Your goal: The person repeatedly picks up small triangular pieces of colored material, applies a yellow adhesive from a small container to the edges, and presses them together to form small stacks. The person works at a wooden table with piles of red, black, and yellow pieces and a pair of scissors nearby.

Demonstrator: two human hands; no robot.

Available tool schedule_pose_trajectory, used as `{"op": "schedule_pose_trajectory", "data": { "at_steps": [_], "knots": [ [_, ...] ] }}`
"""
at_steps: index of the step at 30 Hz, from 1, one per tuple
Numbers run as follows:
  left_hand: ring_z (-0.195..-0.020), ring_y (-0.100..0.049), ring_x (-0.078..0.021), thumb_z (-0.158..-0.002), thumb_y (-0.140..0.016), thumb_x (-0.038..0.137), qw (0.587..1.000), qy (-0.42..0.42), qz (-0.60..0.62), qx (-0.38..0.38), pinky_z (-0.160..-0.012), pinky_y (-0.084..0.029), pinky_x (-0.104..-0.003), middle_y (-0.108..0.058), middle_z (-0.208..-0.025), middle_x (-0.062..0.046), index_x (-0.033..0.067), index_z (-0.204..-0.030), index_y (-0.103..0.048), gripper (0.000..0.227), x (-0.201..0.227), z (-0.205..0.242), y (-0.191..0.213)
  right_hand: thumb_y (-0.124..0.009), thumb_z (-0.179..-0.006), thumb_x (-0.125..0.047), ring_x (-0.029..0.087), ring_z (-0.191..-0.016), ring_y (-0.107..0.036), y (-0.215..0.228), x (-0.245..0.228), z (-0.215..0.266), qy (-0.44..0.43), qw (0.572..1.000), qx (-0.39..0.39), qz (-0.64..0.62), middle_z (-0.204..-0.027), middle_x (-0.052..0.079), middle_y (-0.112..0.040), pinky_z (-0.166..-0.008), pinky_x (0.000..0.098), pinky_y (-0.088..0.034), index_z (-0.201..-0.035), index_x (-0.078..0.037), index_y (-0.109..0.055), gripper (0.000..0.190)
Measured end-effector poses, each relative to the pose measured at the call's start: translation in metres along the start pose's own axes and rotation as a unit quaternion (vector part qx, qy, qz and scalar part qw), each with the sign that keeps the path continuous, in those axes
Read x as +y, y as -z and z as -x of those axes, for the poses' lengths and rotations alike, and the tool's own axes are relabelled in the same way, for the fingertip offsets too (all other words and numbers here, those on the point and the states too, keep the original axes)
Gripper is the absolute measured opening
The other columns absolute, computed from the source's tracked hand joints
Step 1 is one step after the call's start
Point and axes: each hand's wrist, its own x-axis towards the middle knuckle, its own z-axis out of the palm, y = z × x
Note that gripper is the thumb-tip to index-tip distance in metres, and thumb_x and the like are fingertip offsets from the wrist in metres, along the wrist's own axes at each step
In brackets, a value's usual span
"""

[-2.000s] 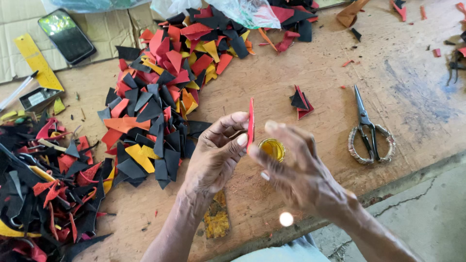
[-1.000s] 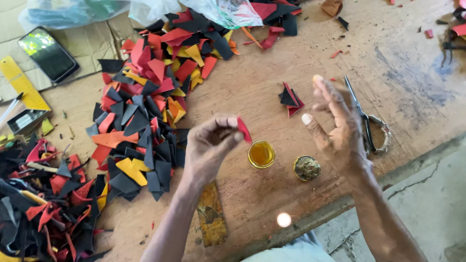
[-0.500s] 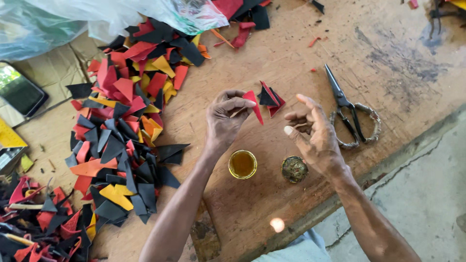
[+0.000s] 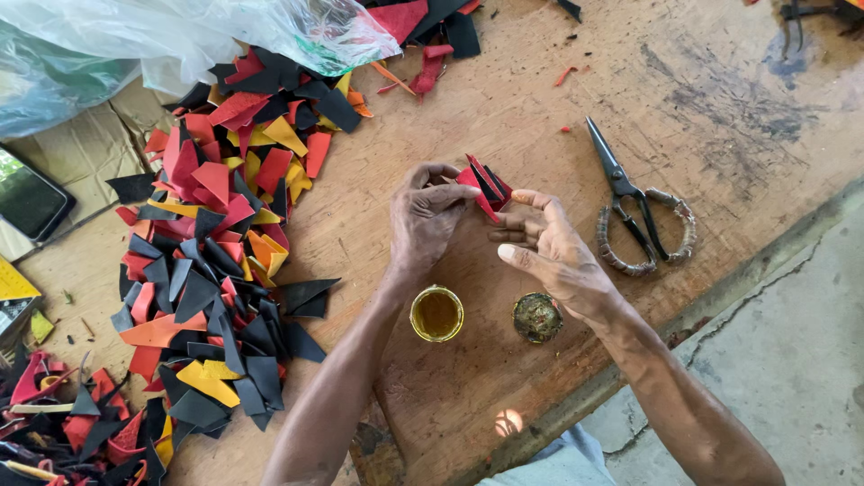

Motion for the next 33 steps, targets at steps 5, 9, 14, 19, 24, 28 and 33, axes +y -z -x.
{"op": "schedule_pose_trajectory", "data": {
  "at_steps": [5,9,14,19,24,28,33],
  "knots": [
    [-0.090,-0.071,-0.0147,-0.078,-0.080,-0.005,1.000,-0.015,-0.024,0.006,-0.077,-0.058,-0.028,-0.070,-0.111,-0.004,0.0187,-0.100,-0.082,0.033,-0.004,-0.001,-0.005,-0.066,-0.091,-0.006,0.024,-0.127,-0.057,0.001,0.003,-0.003,0.018,1.000,-0.001,-0.002,-0.141,0.017,-0.052,-0.108,0.0375,-0.050,-0.152,-0.007,-0.023,0.074],
    [-0.091,-0.070,-0.0169,-0.077,-0.080,-0.004,0.998,-0.020,-0.051,0.014,-0.078,-0.057,-0.030,-0.070,-0.111,-0.005,0.0185,-0.099,-0.082,0.032,-0.007,-0.001,-0.007,-0.066,-0.091,-0.006,0.023,-0.127,-0.057,0.002,0.006,-0.005,0.022,1.000,0.004,0.003,-0.141,0.017,-0.052,-0.107,0.0382,-0.050,-0.152,-0.007,-0.024,0.074],
    [-0.100,-0.066,-0.0220,-0.074,-0.078,-0.005,0.993,-0.054,-0.103,0.010,-0.086,-0.056,-0.034,-0.069,-0.111,-0.005,0.0178,-0.098,-0.083,0.034,-0.008,-0.003,-0.007,-0.067,-0.090,-0.005,0.024,-0.127,-0.057,0.002,0.009,-0.006,0.029,0.999,0.011,0.013,-0.142,0.019,-0.052,-0.107,0.0380,-0.050,-0.150,-0.006,-0.025,0.073],
    [-0.103,-0.064,-0.0259,-0.074,-0.076,-0.004,0.989,-0.067,-0.133,-0.004,-0.088,-0.055,-0.036,-0.066,-0.114,-0.007,0.0181,-0.098,-0.083,0.034,-0.008,-0.001,-0.004,-0.067,-0.090,-0.007,0.024,-0.127,-0.058,0.001,0.010,0.000,0.022,0.999,0.027,0.042,-0.142,0.019,-0.054,-0.108,0.0377,-0.050,-0.149,-0.006,-0.025,0.072],
    [-0.102,-0.066,-0.0239,-0.077,-0.079,0.000,0.994,-0.044,-0.100,-0.023,-0.088,-0.055,-0.036,-0.066,-0.111,-0.007,0.0180,-0.100,-0.082,0.029,-0.008,-0.002,0.001,-0.070,-0.090,-0.007,0.024,-0.123,-0.062,-0.003,-0.005,-0.001,0.039,0.977,0.063,0.199,-0.140,0.018,-0.057,-0.108,0.0379,-0.052,-0.148,-0.008,-0.027,0.072],
    [-0.104,-0.067,-0.0224,-0.077,-0.081,0.003,0.996,-0.021,-0.084,-0.024,-0.089,-0.055,-0.035,-0.068,-0.110,-0.006,0.0159,-0.102,-0.081,0.028,-0.006,-0.002,0.003,-0.067,-0.091,-0.005,0.026,-0.127,-0.055,-0.012,-0.020,0.000,0.116,0.926,0.071,0.354,-0.147,0.014,-0.053,-0.101,0.0399,-0.054,-0.152,-0.011,-0.026,0.073],
    [-0.103,-0.068,-0.0224,-0.077,-0.084,0.004,0.996,-0.021,-0.087,-0.013,-0.089,-0.055,-0.035,-0.071,-0.109,-0.006,0.0135,-0.101,-0.081,0.026,-0.003,-0.002,0.004,-0.070,-0.087,-0.004,0.034,-0.132,-0.040,-0.014,-0.029,-0.013,0.183,0.848,0.028,0.497,-0.143,0.017,-0.053,-0.115,0.0520,-0.033,-0.154,-0.007,-0.018,0.085]
  ]
}}
